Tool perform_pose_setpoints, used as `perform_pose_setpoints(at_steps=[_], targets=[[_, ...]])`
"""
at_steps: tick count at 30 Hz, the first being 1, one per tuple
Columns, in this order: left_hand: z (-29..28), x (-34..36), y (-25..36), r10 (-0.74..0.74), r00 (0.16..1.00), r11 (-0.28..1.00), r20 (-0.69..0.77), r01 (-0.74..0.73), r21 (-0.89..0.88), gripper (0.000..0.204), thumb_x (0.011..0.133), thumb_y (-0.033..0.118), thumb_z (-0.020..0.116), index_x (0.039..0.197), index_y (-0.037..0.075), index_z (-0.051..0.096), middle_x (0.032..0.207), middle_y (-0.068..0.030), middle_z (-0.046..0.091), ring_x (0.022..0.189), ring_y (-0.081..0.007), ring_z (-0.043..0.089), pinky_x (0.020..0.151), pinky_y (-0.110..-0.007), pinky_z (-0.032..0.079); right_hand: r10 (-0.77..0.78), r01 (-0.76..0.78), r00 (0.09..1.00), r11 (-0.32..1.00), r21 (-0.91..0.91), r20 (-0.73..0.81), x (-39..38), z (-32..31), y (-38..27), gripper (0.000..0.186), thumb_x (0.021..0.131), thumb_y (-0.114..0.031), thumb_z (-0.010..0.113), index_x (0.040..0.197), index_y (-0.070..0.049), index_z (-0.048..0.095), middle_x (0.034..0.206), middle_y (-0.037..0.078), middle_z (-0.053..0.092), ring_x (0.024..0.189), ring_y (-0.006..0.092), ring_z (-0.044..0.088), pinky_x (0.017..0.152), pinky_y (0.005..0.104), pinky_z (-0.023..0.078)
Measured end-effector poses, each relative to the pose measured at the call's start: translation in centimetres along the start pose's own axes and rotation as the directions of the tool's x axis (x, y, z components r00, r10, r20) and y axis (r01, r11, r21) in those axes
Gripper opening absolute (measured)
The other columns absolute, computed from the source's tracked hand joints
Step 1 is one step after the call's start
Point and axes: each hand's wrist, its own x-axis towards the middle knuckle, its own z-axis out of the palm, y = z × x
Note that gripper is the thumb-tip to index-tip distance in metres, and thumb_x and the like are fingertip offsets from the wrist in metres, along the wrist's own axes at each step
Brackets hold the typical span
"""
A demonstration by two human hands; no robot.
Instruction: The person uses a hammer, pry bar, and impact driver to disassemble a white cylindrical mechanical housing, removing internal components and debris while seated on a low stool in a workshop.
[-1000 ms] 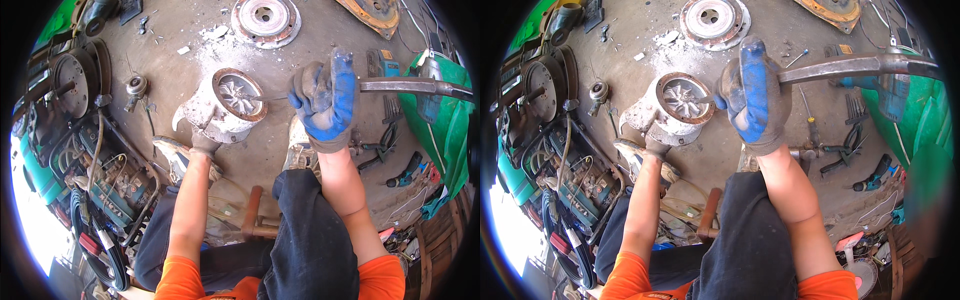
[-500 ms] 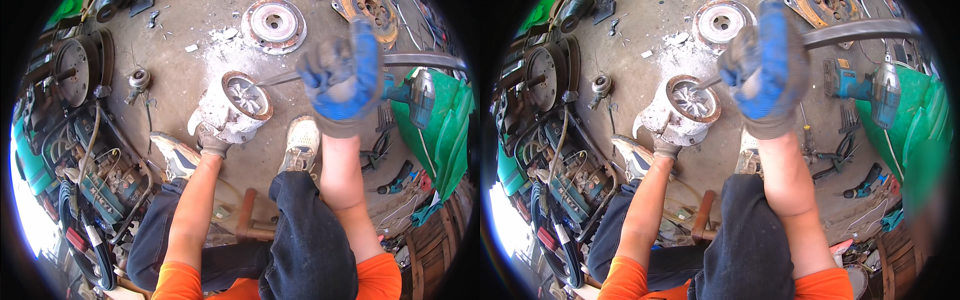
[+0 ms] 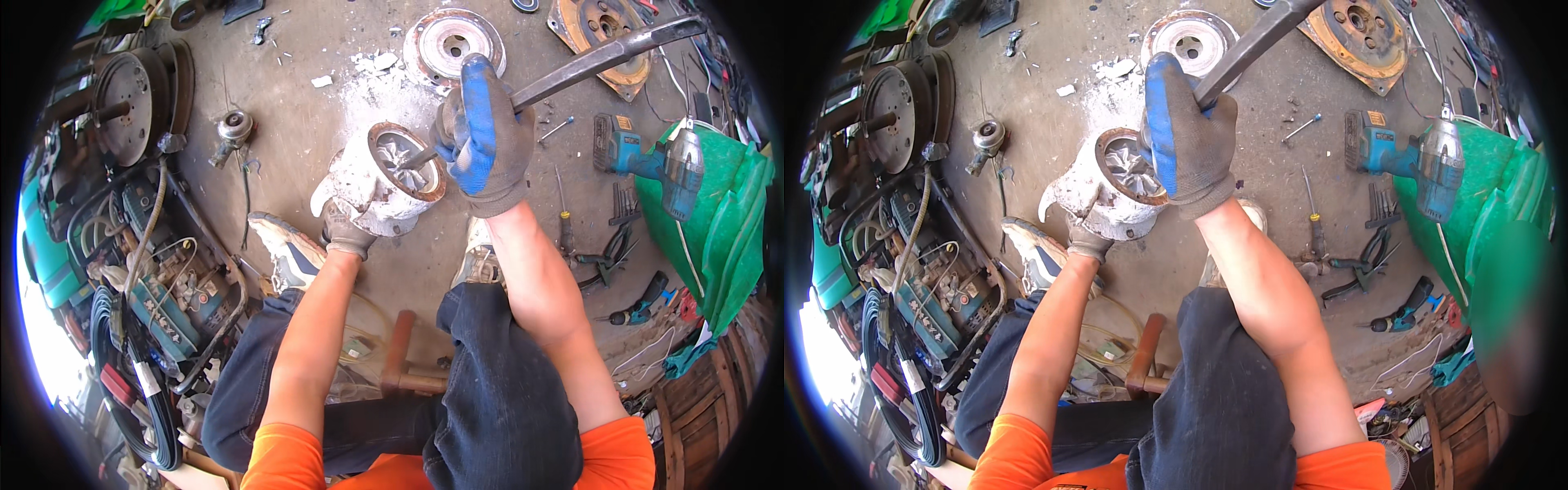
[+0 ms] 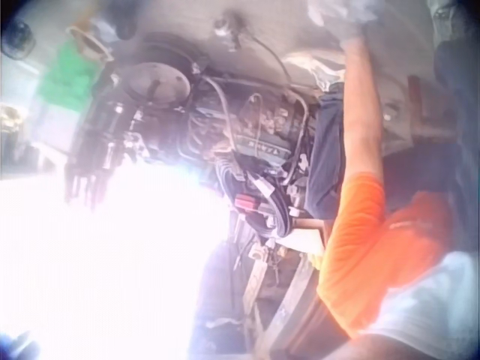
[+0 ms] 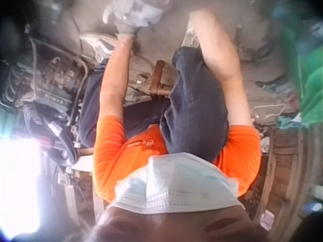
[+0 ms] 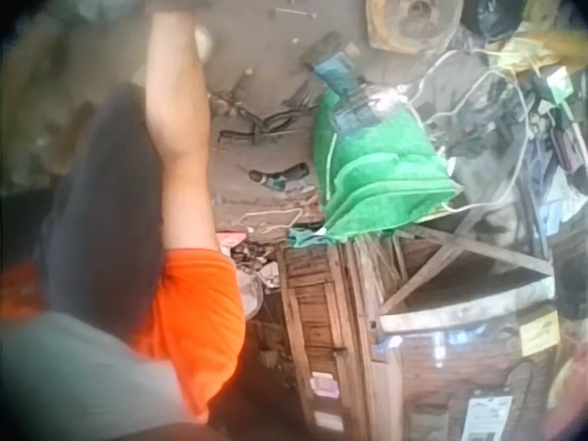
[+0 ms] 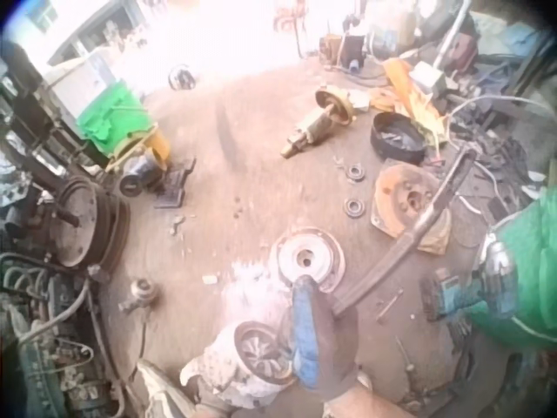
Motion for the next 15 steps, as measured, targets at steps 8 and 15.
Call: perform_pose_setpoints(at_steps=[8,15], targets=[[0.8,-0.5,-1.2,0.007,0.999,0.988,-0.052,-0.015,-0.153,0.064,0.087,0.05,0.056,0.138,0.011,0.047,0.14,-0.0109,0.049,0.131,-0.0272,0.043,0.111,-0.037,0.032,-0.107,0.094,0.883,0.994,0.05,0.457,0.9,-0.2,-2.7,0.019,0.096,-0.024,0.058,0.086,-0.007,0.059,0.058,-0.002,0.048,0.045,0.0084,0.047,0.039,0.0225,0.033],[-2.0,-0.2,0.0,0.102,0.975,0.995,-0.198,-0.098,0.027,0.057,0.083,0.048,0.056,0.129,0.013,0.056,0.129,-0.0108,0.058,0.122,-0.0285,0.052,0.103,-0.041,0.04,-0.065,0.121,0.978,0.952,-0.283,0.199,-0.4,2.5,-1.2,0.032,0.097,-0.026,0.058,0.069,-0.012,0.051,0.052,-0.003,0.043,0.041,0.0065,0.04,0.036,0.0248,0.03]])
